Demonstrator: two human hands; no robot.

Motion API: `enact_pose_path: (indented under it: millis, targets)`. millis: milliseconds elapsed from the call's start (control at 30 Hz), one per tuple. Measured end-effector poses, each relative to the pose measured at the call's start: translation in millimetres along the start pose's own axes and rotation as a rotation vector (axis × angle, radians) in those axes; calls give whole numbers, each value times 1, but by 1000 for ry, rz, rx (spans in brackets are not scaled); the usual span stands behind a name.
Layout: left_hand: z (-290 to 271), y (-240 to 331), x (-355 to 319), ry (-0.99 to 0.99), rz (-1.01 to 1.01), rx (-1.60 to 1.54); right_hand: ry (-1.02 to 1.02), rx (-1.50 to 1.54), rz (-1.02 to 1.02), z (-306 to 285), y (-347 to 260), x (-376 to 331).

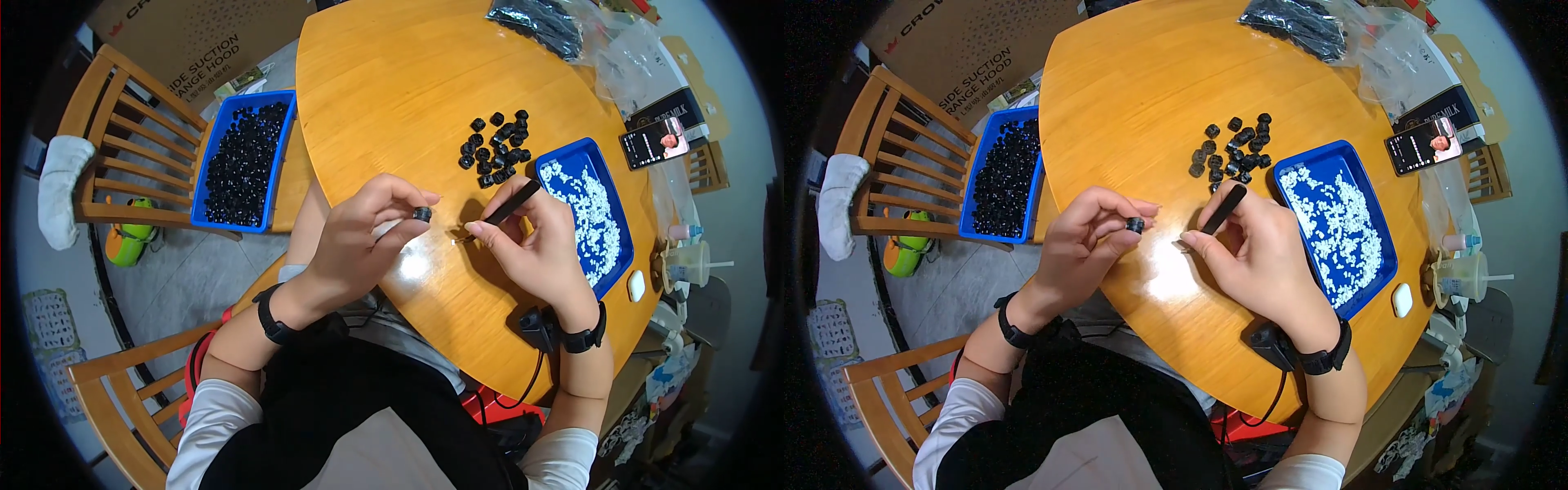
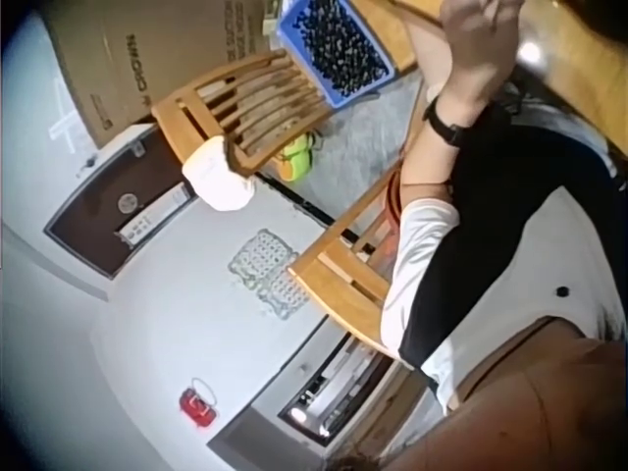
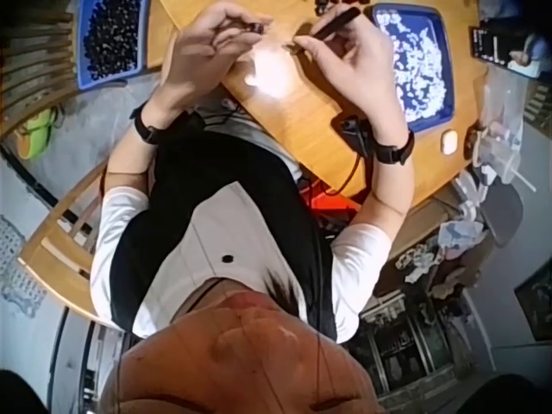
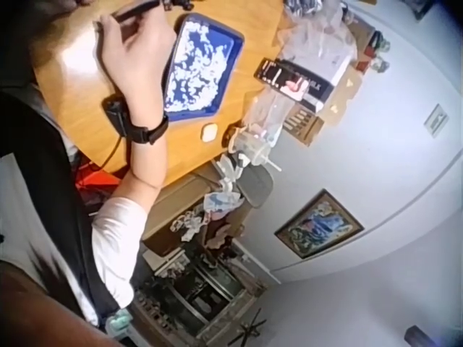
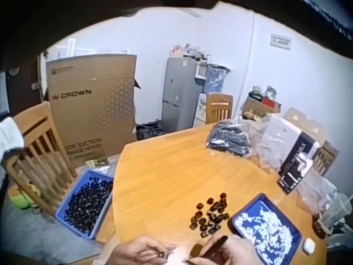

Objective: The person assembles small components by picking up plastic housings by hand, inserting small white parts into them using tweezers, and setting the assembled pieces on the table.

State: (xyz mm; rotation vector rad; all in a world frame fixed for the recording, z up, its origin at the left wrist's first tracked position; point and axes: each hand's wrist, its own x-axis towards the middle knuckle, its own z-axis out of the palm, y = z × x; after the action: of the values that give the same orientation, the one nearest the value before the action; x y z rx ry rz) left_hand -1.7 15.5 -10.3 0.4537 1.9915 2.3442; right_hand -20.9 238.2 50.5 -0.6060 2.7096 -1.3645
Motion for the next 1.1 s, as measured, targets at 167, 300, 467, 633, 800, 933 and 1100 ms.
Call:
enact_pose_path:
  millis: [167,300,467,633,800,933,1100]
  targets:
    - [-7,6,0,-11,-11,238,-18,19,17,1,-3,1]
    - [-10,5,2,-110,54,354,-17,-37,-67,3,4,0]
    - [1,0,-3,-20,-60,27,-48,-84,-74,-1,-4,-1]
    - [-1,12,-5,-107,-80,147,8,127,-38,-11,-11,-4]
    - [4,18,-8,-169,-92,225,3,100,-149,-16,-15,-7]
    - [7,17,-10,-162,-27,228,49,87,-156,-10,-19,-8]
    - [6,20,-9,-187,-8,288,-36,-24,-281,-18,-18,-5]
